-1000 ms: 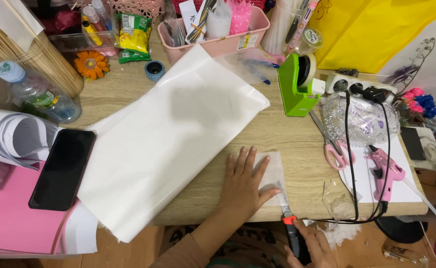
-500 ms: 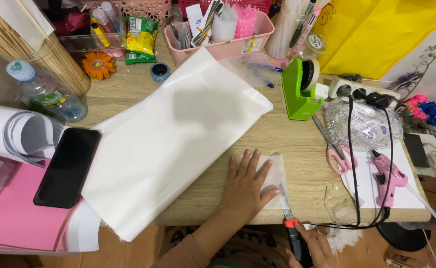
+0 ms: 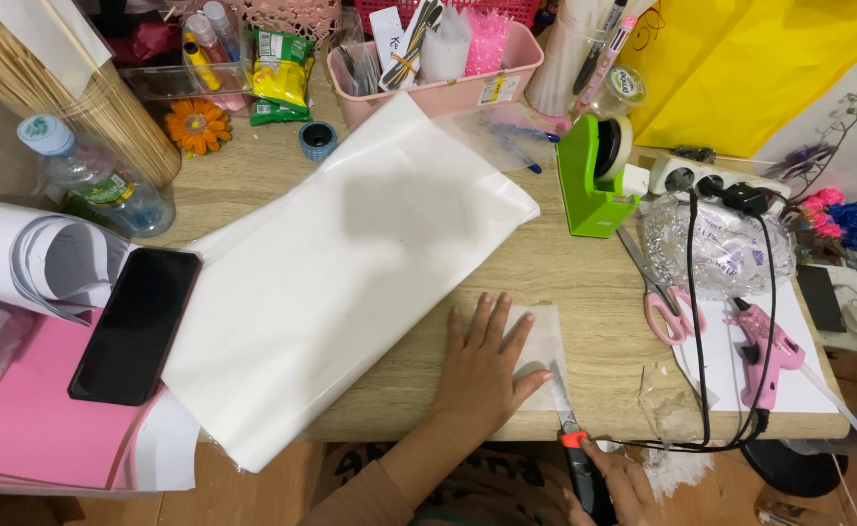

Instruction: The person cuts a piece of white material from a larger roll using a utility knife. They smooth the material on the table, cut along the edge, and then fold the cut piece.

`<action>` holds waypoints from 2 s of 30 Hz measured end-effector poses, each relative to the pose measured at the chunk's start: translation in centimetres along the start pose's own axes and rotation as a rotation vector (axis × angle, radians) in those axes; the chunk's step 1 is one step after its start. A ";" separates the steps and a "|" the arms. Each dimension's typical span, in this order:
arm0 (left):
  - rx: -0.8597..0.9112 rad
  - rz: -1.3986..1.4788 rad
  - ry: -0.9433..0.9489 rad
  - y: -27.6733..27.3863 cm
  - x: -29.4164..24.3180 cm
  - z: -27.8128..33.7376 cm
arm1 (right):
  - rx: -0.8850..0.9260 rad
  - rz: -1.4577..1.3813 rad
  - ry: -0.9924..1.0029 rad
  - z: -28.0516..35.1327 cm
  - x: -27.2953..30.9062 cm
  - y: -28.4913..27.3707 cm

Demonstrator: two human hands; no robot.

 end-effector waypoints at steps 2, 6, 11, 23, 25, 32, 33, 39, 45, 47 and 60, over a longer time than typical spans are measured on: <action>-0.009 -0.004 0.000 0.0 0.0 0.0 | 0.035 -0.022 0.066 -0.1 0.4 -0.3; 0.094 -0.061 -0.023 0.7 0.0 -0.2 | 0.038 -0.096 0.182 -0.9 2.7 -1.4; 0.035 -0.067 -0.013 0.7 0.1 0.0 | 0.084 -0.078 0.201 -0.9 2.5 -1.8; 0.081 -0.124 -0.013 1.7 0.2 -0.1 | 0.380 -0.172 0.287 -1.6 2.0 -2.7; 0.073 -0.132 -0.012 2.1 0.3 0.0 | 0.372 -0.171 0.286 -1.8 2.1 -2.4; 0.050 -0.175 -0.018 2.4 0.4 0.0 | 0.362 -0.229 0.264 -2.1 1.9 -2.4; 0.039 -0.161 -0.016 2.3 0.4 0.1 | 0.347 -0.237 0.241 -2.1 1.9 -2.5; 0.018 -0.183 -0.023 2.8 0.4 0.2 | 0.450 -0.159 0.342 -1.1 0.5 -3.1; 0.041 -0.198 -0.029 3.0 0.4 0.2 | 0.430 -0.178 0.285 -0.5 -1.0 -4.3; 0.006 -0.189 -0.022 2.7 0.3 0.2 | 0.428 -0.142 0.273 -0.6 -1.0 -4.3; 0.005 -0.211 -0.010 2.8 0.4 0.2 | 0.560 -0.014 0.221 -6.4 1.4 -4.1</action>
Point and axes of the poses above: each hand's wrist, its own z-axis away from the middle knuckle, its own y-axis out of the palm, x = y × z, the point moved 2 cm from there along -z, towards the middle knuckle, and after that the axes turned 2 degrees about -z, right-handed, at the moved point
